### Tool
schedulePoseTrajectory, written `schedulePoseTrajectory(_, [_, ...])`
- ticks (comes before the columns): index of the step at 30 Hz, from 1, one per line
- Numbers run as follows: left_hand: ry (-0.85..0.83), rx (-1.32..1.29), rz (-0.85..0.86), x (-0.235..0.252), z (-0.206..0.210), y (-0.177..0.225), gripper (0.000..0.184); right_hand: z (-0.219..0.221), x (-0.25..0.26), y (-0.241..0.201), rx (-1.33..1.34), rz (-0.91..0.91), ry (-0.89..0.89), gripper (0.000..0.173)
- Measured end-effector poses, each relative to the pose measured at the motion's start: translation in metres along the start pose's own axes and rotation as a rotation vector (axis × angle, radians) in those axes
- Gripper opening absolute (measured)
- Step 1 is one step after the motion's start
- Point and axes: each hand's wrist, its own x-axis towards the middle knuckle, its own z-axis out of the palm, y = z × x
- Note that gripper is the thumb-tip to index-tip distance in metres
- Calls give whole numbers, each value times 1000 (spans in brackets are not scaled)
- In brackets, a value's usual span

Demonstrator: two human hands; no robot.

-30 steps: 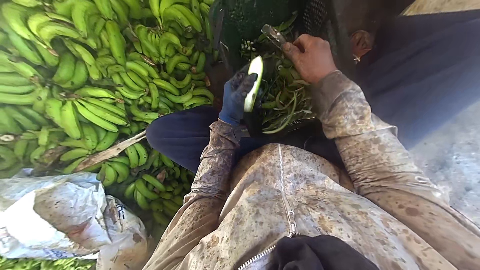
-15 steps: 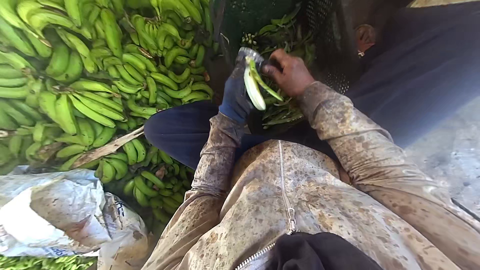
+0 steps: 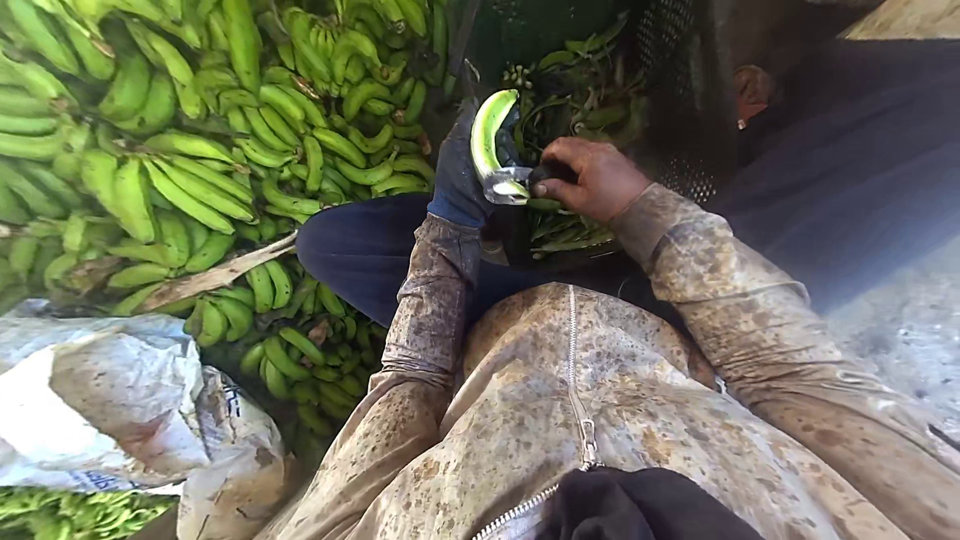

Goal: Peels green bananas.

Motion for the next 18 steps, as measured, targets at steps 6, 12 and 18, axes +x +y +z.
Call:
schedulePoseTrajectory(6, [-10, 96, 5, -16, 11, -13, 38, -5, 18, 18, 47, 118, 142, 45])
schedulePoseTrajectory(12, [-91, -47, 49, -25, 2, -22, 55, -9, 19, 39, 189, 588, 187, 51])
schedulePoseTrajectory(18, [-11, 184, 123, -28, 13, -2, 43, -13, 2, 18, 4, 761, -171, 63])
